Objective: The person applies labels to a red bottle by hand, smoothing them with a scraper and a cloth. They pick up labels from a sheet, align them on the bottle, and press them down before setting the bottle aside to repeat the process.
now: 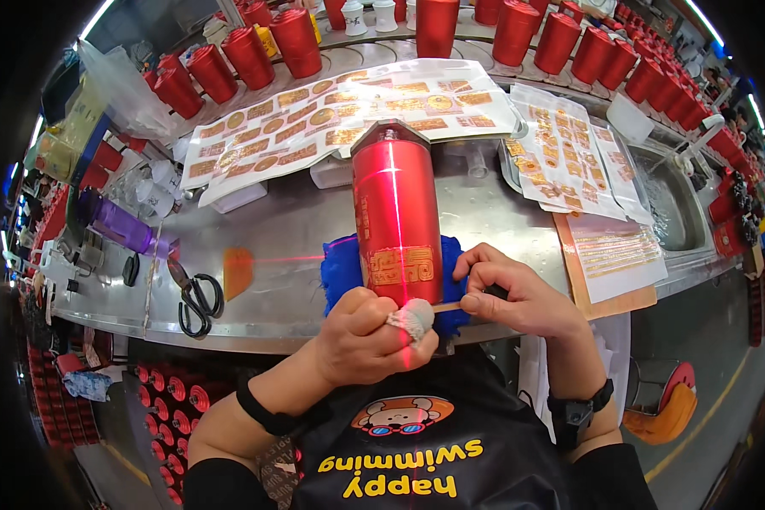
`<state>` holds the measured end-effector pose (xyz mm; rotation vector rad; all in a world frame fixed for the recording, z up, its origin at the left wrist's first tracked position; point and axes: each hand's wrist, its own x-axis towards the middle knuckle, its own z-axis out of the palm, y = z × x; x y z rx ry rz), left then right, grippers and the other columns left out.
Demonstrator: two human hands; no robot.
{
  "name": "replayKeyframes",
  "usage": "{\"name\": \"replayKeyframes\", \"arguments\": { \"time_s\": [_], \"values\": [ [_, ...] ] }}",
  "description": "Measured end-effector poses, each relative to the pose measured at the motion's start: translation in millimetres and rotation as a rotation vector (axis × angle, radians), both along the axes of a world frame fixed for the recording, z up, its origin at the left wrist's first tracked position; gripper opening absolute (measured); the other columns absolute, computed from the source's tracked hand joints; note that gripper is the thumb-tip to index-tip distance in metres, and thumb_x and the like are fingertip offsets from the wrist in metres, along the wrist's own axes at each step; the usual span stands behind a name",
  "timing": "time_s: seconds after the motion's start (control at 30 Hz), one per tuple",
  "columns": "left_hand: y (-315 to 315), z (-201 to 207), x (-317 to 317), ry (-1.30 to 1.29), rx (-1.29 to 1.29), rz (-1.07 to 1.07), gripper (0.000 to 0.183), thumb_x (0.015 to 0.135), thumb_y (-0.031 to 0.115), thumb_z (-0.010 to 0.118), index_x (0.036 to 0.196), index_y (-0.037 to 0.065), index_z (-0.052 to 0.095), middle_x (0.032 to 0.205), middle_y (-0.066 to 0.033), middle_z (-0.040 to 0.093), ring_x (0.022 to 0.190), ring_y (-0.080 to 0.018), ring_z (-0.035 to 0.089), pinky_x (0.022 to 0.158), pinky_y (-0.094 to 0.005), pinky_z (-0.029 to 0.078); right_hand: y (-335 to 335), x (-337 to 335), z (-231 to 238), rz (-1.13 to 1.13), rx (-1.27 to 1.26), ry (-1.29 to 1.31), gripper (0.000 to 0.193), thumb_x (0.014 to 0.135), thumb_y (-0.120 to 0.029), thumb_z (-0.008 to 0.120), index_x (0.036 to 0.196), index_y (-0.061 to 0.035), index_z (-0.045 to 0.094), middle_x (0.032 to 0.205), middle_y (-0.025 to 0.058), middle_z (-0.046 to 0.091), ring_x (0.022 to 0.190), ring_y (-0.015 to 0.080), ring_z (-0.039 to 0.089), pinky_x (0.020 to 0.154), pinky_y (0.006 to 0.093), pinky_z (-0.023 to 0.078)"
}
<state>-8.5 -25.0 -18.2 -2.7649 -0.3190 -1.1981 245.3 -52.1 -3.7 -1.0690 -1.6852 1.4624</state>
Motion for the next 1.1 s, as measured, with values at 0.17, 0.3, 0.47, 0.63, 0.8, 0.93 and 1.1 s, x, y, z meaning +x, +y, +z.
{"name": "replayKeyframes", "arguments": {
  "time_s": [0.17, 0.3, 0.47, 0.63, 0.8, 0.93, 1.1],
  "values": [
    [2.2, -7.0, -3.7, -0.042, -0.034, -0.04, 0.029, 0.063, 0.015, 0.072, 0.09, 0.021, 0.067, 0.095, 0.0011, 0.063, 0.077, -0.0195, 0.053, 0.059, -0.0322, 0.042, -1.0, -0.3, 0.0, -0.012, 0.068, -0.058, 0.022, 0.091, -0.022, 0.066, 0.085, -0.002, 0.059, 0.109, 0.0089, 0.05, 0.097, 0.0158, 0.049, 0.084, 0.0289, 0.042],
    [-4.3, -22.2, -9.4, -0.069, 0.007, 0.01, 0.026, 0.063, 0.009, 0.072, 0.087, 0.016, 0.064, 0.099, -0.0072, 0.064, 0.078, -0.0259, 0.054, 0.058, -0.0354, 0.042, 2.4, -0.2, -14.0, 0.009, 0.283, -0.121, 0.024, 0.091, -0.024, 0.065, 0.082, -0.0034, 0.057, 0.105, 0.0099, 0.053, 0.099, 0.0218, 0.052, 0.085, 0.0324, 0.043],
    [-3.8, -3.0, -5.6, 0.089, 0.042, 0.006, 0.022, 0.066, 0.0, 0.066, 0.082, 0.014, 0.059, 0.093, -0.0091, 0.06, 0.073, -0.0271, 0.052, 0.061, -0.0374, 0.041, 0.4, -6.3, -13.9, -0.024, 0.253, -0.111, 0.026, 0.09, -0.026, 0.066, 0.081, -0.0038, 0.056, 0.102, 0.0095, 0.053, 0.099, 0.0239, 0.05, 0.088, 0.0343, 0.041],
    [-7.6, -10.4, -16.1, 0.019, -0.07, 0.025, 0.034, 0.078, 0.005, 0.064, 0.109, 0.014, 0.052, 0.089, -0.0075, 0.059, 0.073, -0.0274, 0.051, 0.062, -0.0405, 0.037, 4.5, -8.5, -13.9, 0.018, 0.281, -0.149, 0.027, 0.09, -0.028, 0.065, 0.08, -0.0042, 0.057, 0.104, 0.0108, 0.053, 0.1, 0.0255, 0.05, 0.09, 0.0355, 0.04],
    [0.2, -9.5, -4.7, -0.003, 0.059, 0.005, 0.031, 0.06, 0.015, 0.07, 0.09, 0.024, 0.068, 0.092, 0.0031, 0.059, 0.081, -0.02, 0.053, 0.062, -0.0317, 0.044, 1.5, -3.6, -13.0, -0.036, 0.226, -0.102, 0.029, 0.089, -0.028, 0.066, 0.09, 0.0004, 0.062, 0.101, 0.0128, 0.055, 0.096, 0.0253, 0.052, 0.081, 0.0348, 0.045],
    [-1.5, -2.9, -3.7, 0.061, 0.076, 0.015, 0.026, 0.061, 0.016, 0.07, 0.085, 0.025, 0.067, 0.09, 0.0054, 0.059, 0.083, -0.018, 0.052, 0.061, -0.0315, 0.044, -0.4, -6.1, -6.3, -0.02, 0.11, -0.09, 0.029, 0.088, -0.028, 0.068, 0.09, -0.0001, 0.061, 0.103, 0.01, 0.053, 0.095, 0.0223, 0.05, 0.079, 0.0319, 0.043],
    [-6.4, -14.8, -10.5, -0.088, -0.05, 0.042, 0.027, 0.062, 0.017, 0.07, 0.088, 0.025, 0.066, 0.089, 0.0069, 0.059, 0.082, -0.0168, 0.051, 0.061, -0.0298, 0.042, 0.7, -9.4, -6.1, -0.024, 0.136, -0.079, 0.027, 0.088, -0.026, 0.069, 0.089, -0.0003, 0.06, 0.102, 0.0094, 0.051, 0.094, 0.0213, 0.049, 0.078, 0.0315, 0.043]
  ]
}}
